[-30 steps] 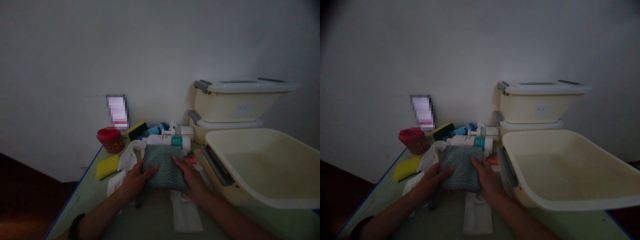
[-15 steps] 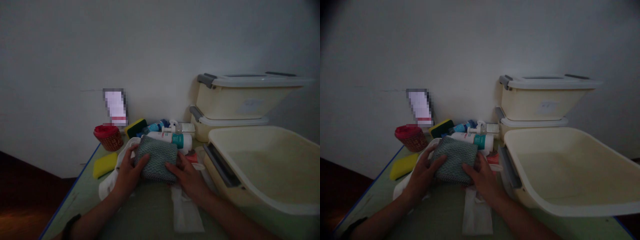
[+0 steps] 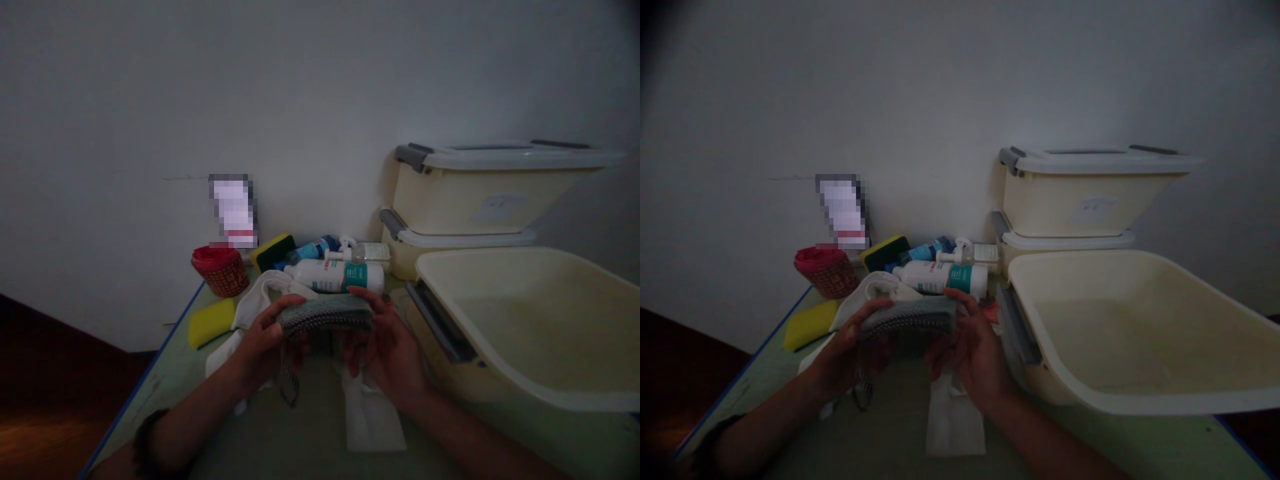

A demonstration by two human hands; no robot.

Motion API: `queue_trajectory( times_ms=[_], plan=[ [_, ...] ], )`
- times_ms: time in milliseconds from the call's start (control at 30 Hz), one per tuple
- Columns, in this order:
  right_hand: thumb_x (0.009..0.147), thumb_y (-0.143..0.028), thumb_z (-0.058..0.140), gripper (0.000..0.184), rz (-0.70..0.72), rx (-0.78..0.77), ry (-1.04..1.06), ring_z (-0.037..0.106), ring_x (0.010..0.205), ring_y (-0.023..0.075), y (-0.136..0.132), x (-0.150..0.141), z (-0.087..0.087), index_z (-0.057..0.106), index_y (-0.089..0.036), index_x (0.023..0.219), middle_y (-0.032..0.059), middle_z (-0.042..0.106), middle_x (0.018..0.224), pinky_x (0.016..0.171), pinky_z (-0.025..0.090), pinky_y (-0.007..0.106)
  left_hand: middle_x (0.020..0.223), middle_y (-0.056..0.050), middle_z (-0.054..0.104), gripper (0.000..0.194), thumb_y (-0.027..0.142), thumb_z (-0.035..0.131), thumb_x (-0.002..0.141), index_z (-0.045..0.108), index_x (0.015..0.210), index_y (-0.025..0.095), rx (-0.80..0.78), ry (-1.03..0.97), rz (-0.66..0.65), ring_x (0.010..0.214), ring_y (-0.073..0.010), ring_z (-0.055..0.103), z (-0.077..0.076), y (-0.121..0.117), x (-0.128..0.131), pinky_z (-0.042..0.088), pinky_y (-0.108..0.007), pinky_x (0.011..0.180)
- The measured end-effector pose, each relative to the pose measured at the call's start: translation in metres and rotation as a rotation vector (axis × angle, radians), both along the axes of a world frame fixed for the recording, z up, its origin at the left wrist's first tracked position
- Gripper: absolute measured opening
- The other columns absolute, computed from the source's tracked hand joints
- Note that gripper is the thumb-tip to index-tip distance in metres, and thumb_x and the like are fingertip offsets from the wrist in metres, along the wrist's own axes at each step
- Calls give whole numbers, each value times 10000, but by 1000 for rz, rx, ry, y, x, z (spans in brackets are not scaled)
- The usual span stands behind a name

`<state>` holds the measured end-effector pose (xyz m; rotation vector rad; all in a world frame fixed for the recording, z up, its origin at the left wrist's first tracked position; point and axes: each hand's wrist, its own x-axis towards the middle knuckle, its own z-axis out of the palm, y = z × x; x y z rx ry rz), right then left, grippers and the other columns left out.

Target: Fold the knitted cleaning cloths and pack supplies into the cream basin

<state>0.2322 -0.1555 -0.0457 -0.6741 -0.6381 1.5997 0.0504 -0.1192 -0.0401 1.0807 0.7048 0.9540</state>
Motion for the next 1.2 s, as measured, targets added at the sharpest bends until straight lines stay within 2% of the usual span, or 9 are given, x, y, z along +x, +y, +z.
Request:
queue_trajectory(
  times_ms=[100,200,267,467,600,800,967,1100,1200],
  plan=[
    [657,-150,493,515,-48,41,-100,630,508,139,-1,0,2,450,-285,1153,-5,677,789,336,484,204,843,-19,675,515,237,775,551,615,1040,259,-122,-228,-90,792,-188,649,5,-1,2,535,-238,583],
    [696,-141,563,420,-116,89,-259,646,595,126,-1,-2,3,491,-278,1087,0,658,908,363,494,181,946,-7,684,620,56,738,550,575,1109,271,-86,-212,-57,927,-188,630,2,0,5,524,-270,749],
    [728,-224,617,333,-130,121,-322,653,611,130,-1,-3,3,512,-257,1042,4,649,889,375,504,183,908,3,696,587,34,736,574,567,1088,264,-35,-144,-11,879,-171,645,-4,2,6,518,-274,765],
    [763,-331,625,292,-109,178,-414,547,336,76,-3,-3,3,502,-222,1005,-31,678,648,307,440,164,782,-5,693,359,239,777,619,588,921,197,34,-20,82,713,-184,660,-9,3,7,543,-280,606],
    [774,-340,627,291,-79,232,-464,547,320,84,-6,-4,3,522,-206,1010,-14,699,622,295,452,168,714,-36,684,404,455,720,653,592,919,180,95,-37,35,692,-213,656,-10,2,4,538,-295,547],
    [803,-337,599,358,-58,263,-516,551,311,84,-10,-3,4,517,-223,1132,-4,714,646,285,446,163,625,-31,647,390,527,625,720,591,861,165,171,34,23,563,-171,617,-13,0,5,499,-260,479],
    [813,-368,578,226,-109,272,-593,540,320,93,-15,-1,11,620,-208,967,-14,668,531,318,430,187,437,66,480,224,376,619,768,635,885,185,373,405,377,335,-80,395,-1,-6,1,318,-187,340],
    [799,-338,604,197,-281,386,-790,495,369,92,-17,4,14,673,-242,956,-38,588,491,382,413,223,654,21,506,150,225,701,698,705,843,262,823,529,581,586,-125,486,6,-3,-4,410,-237,543],
    [764,-273,652,190,-500,580,-1019,493,539,110,-15,10,14,695,-302,946,-26,533,618,494,414,251,736,10,419,131,230,692,707,703,826,283,987,516,670,692,-150,458,4,1,-5,419,-262,617]
  ],
)
